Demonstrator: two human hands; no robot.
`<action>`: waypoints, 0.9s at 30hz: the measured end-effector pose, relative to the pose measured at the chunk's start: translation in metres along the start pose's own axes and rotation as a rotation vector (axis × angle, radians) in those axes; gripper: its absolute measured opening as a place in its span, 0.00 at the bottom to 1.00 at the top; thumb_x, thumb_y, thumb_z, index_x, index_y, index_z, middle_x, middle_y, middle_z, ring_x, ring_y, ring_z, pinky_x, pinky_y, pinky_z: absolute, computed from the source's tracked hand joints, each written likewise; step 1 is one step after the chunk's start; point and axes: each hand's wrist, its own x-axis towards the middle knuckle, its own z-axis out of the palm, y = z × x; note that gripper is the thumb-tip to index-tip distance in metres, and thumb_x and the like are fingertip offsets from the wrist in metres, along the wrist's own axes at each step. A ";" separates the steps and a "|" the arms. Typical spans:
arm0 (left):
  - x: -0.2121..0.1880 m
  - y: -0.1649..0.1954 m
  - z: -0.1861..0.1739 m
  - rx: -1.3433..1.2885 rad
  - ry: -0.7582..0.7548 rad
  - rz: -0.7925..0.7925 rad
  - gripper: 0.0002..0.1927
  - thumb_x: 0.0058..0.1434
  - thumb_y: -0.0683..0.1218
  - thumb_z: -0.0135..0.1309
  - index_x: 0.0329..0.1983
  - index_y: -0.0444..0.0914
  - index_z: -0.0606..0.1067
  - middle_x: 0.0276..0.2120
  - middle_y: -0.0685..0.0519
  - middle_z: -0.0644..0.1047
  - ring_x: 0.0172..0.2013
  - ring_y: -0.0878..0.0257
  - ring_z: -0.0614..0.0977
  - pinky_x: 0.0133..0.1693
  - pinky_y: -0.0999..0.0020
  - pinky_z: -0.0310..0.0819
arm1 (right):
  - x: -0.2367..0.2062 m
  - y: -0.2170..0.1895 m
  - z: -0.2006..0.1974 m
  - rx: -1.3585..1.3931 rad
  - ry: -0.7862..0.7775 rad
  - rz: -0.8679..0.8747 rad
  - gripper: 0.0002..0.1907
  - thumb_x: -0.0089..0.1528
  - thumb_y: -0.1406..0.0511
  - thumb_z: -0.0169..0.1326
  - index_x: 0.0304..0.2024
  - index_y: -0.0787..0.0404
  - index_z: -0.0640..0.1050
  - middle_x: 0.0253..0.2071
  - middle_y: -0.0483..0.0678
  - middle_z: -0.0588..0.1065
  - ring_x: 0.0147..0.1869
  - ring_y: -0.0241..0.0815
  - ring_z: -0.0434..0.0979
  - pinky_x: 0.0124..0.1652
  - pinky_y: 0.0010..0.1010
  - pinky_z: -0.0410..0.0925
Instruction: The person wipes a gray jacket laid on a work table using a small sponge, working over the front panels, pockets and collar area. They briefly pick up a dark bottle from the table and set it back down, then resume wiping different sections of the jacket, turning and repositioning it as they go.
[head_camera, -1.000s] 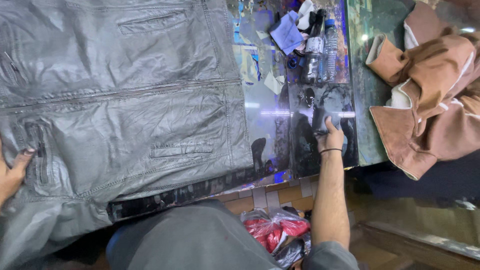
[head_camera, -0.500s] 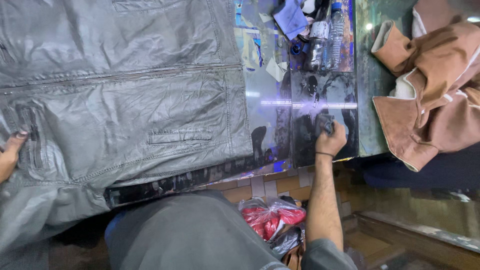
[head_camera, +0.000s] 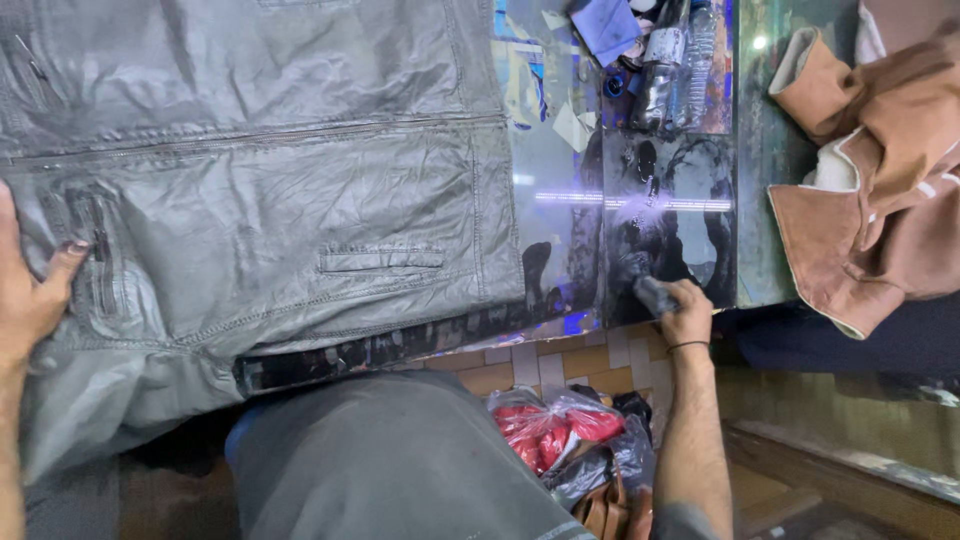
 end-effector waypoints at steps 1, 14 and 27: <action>0.001 0.007 -0.003 -0.041 -0.010 -0.021 0.42 0.75 0.51 0.55 0.81 0.25 0.50 0.77 0.32 0.57 0.78 0.45 0.59 0.77 0.59 0.50 | 0.000 0.001 -0.002 -0.055 0.111 0.057 0.12 0.54 0.73 0.61 0.41 0.60 0.83 0.36 0.52 0.76 0.42 0.55 0.77 0.44 0.41 0.70; -0.001 0.067 -0.043 0.432 -0.020 -0.042 0.42 0.72 0.66 0.52 0.73 0.30 0.63 0.67 0.29 0.62 0.72 0.28 0.56 0.69 0.29 0.50 | 0.015 -0.009 0.006 -0.036 0.104 0.002 0.20 0.52 0.78 0.54 0.44 0.59 0.84 0.39 0.53 0.77 0.45 0.55 0.77 0.47 0.41 0.70; 0.016 0.068 -0.054 0.575 -0.025 0.022 0.46 0.69 0.70 0.51 0.77 0.34 0.62 0.69 0.28 0.61 0.79 0.29 0.47 0.67 0.16 0.28 | -0.006 -0.018 0.004 -0.198 -0.107 0.471 0.21 0.59 0.59 0.61 0.56 0.51 0.83 0.46 0.59 0.79 0.51 0.64 0.79 0.51 0.48 0.71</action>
